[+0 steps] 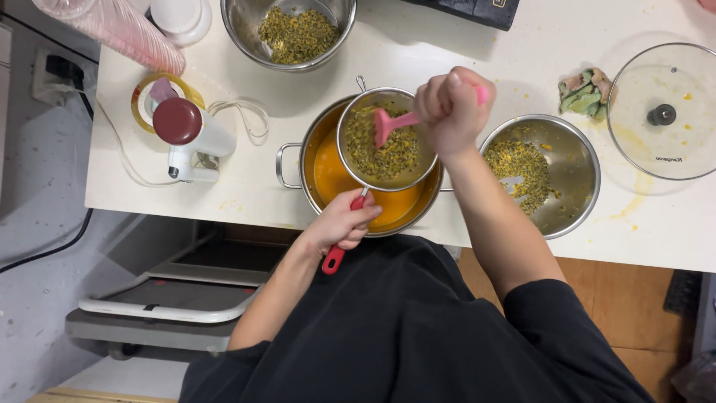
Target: Straining passion fruit pulp and seeds to collect the juice in a pot.
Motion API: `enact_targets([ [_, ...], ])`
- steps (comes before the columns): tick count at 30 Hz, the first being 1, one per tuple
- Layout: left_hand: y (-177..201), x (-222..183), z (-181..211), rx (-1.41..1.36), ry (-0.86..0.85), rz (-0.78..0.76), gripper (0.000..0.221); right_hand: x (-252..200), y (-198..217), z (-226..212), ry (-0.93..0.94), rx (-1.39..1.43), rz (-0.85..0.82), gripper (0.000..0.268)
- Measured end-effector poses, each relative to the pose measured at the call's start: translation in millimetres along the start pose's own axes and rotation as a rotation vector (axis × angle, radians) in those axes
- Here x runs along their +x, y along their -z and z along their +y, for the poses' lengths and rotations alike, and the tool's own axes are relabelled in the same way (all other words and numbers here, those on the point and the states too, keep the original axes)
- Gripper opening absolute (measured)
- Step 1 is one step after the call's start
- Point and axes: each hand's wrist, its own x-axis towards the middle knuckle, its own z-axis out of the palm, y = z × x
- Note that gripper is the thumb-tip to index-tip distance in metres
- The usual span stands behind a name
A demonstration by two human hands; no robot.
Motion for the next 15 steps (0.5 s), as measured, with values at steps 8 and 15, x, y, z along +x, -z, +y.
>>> enact_targets([
  [8,2.0,2.7,-5.4,0.035,0.027,-0.001,0.024,-2.9,-5.8,-12.9,-0.265,-0.073,-0.114,0.04],
  [15,11.0,-0.5,0.1,0.077,0.014,0.015,0.025,3.2,3.7,-28.7,-0.268,-0.23,-0.046,0.042],
])
